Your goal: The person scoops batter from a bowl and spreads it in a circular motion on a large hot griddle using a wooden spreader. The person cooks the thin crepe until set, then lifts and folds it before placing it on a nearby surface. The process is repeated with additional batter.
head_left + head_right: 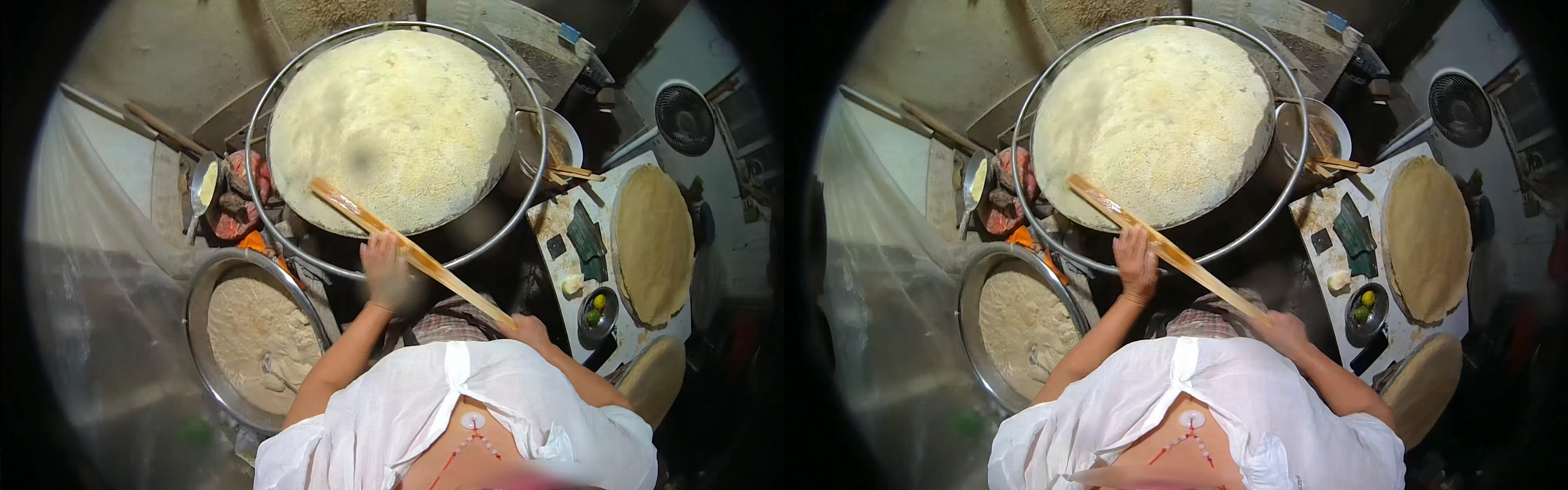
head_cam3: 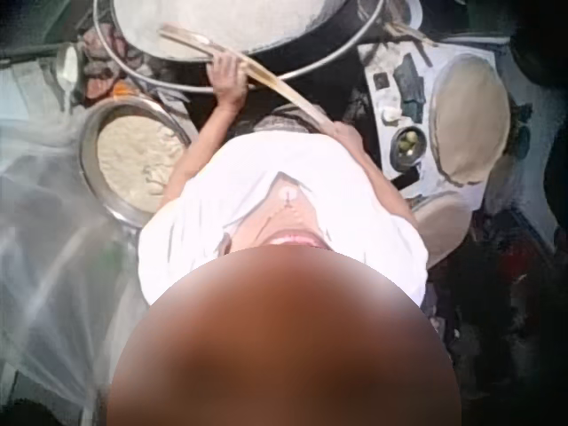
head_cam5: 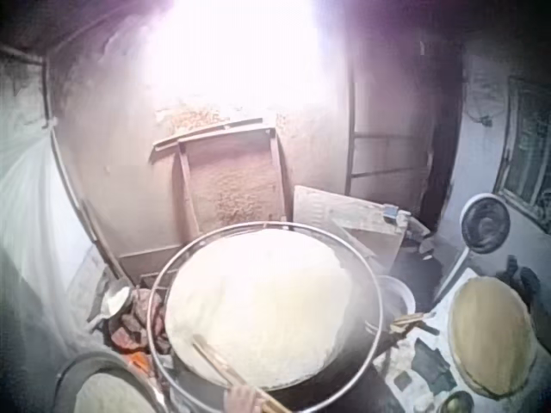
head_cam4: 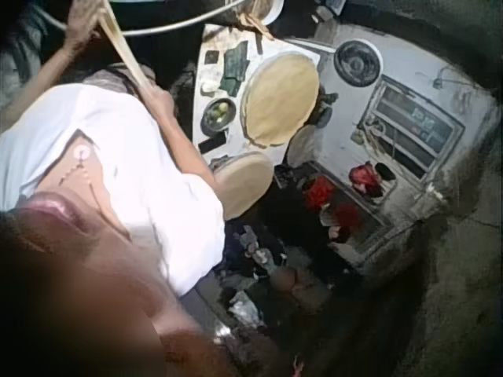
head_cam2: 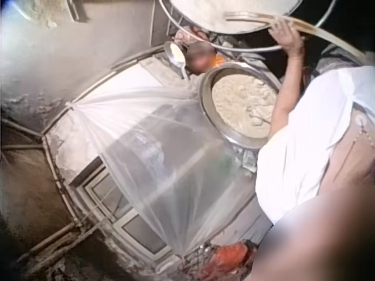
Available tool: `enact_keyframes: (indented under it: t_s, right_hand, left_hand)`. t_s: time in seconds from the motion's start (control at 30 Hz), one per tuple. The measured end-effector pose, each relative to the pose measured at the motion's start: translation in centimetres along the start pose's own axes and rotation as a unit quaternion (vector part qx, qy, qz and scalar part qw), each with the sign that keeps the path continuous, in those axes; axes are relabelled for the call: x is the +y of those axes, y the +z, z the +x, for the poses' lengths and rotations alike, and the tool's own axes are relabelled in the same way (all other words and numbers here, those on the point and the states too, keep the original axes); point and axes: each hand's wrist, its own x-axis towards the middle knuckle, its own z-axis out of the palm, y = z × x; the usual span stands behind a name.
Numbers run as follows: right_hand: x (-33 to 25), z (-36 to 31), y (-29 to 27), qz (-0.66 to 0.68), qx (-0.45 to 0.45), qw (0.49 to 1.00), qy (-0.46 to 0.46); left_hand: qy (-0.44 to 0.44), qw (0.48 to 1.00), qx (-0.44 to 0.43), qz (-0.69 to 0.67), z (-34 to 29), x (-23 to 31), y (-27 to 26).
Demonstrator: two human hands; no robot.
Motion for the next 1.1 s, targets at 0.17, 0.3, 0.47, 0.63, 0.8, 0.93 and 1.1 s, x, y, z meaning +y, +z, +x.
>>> enact_keyframes:
  t_s: [0.17,0.3,0.47,0.63,0.8,0.93,1.1]
  right_hand:
    - [8.2,-5.4,3.0,0.027,0.114,0.989,0.085]
    - [12.5,-4.2,6.3,0.164,0.175,0.965,0.103]
    - [6.5,4.6,-4.1,0.330,0.057,0.937,0.098]
    - [0.9,9.0,-8.7,0.294,-0.052,0.953,0.050]
    - [-3.9,9.6,-5.9,0.261,-0.143,0.954,0.037]
    - [-3.6,6.1,-2.9,0.150,-0.131,0.979,-0.046]
    - [1.7,-0.5,0.2,-0.006,0.018,1.000,0.011]
  left_hand:
    - [0.131,0.977,-0.098,-0.134,2.7,8.4,3.9]
    - [0.155,0.962,-0.085,-0.210,8.8,14.2,8.8]
    - [0.106,0.979,-0.121,-0.121,20.9,14.1,11.2]
    - [0.007,0.996,-0.070,-0.062,21.4,5.6,10.1]
    - [-0.053,0.998,-0.032,-0.031,15.7,-1.9,4.1]
    - [-0.067,0.998,-0.008,-0.005,7.3,-2.7,-0.5]
    - [-0.001,0.999,0.008,-0.041,0.0,1.1,0.7]
